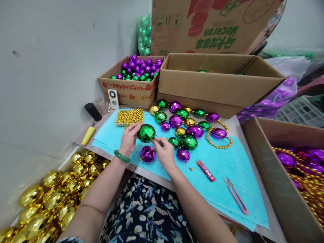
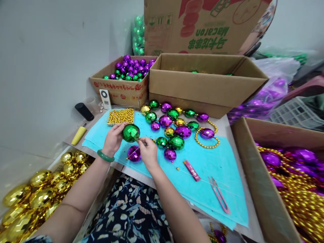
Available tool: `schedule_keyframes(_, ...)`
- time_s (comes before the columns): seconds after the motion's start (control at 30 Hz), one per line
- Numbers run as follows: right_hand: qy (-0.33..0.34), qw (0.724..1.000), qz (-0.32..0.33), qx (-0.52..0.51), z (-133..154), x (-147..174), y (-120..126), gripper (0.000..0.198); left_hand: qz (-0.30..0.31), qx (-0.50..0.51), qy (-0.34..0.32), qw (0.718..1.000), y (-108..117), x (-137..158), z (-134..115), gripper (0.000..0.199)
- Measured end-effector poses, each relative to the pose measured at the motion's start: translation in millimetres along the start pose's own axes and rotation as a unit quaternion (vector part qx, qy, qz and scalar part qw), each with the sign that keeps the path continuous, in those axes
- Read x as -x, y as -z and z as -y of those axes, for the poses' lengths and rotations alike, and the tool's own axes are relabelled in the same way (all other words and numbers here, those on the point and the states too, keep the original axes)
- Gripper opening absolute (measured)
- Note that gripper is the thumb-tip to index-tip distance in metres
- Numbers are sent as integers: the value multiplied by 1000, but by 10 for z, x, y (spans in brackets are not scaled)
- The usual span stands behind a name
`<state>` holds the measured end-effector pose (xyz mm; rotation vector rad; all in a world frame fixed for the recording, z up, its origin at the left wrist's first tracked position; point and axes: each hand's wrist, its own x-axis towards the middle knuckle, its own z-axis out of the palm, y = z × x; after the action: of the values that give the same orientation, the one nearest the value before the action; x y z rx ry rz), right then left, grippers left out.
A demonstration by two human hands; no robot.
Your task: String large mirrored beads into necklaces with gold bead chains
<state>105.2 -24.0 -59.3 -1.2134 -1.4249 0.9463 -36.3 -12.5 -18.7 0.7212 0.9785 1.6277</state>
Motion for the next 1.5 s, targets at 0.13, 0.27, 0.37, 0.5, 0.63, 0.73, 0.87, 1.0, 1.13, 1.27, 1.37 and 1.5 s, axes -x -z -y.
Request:
schedule_keyframes(0.13,69,997,-31,33,55,-138,63,18,26,-125,-99,987,-175,-46,-201,16)
schedule_keyframes(0.27,122,992,-14,12,312,-263,168,36,75,-194,-189,960,-358,0,-342,14)
schedule_keyframes(0.37,95,991,84,-50,487,-348,166,24,124,-207,-212,947,-476,43,-389,13)
schedule_keyframes(0.5,14,980,151,-129,507,-428,106,19,143,-184,-228,945,-534,44,-421,12)
schedule_keyframes(0.63,-52,966,172,-185,414,-427,120,20,136,-183,-215,949,-376,-7,-366,15)
schedule_keyframes(0.73,-56,961,158,-219,439,-401,157,21,207,-316,-182,908,-166,-14,-198,45)
schedule_keyframes(0.87,-35,957,170,-231,620,-365,162,20,269,-524,-181,788,53,27,121,35)
schedule_keyframes(1.0,11,964,142,-224,885,-312,281,21,163,-595,-238,750,138,20,349,42)
schedule_keyframes(1.13,73,969,31,-236,1164,-202,699,13,38,-614,-275,739,249,-35,495,48)
schedule_keyframes(1.27,76,946,19,-314,1063,117,992,8,-4,-626,-280,728,451,76,650,48)
schedule_keyframes(1.37,-63,949,103,-291,589,538,872,12,40,-656,-269,704,609,293,724,56)
schedule_keyframes(1.5,-121,973,141,-139,-183,975,551,19,97,-690,-272,664,751,526,742,70)
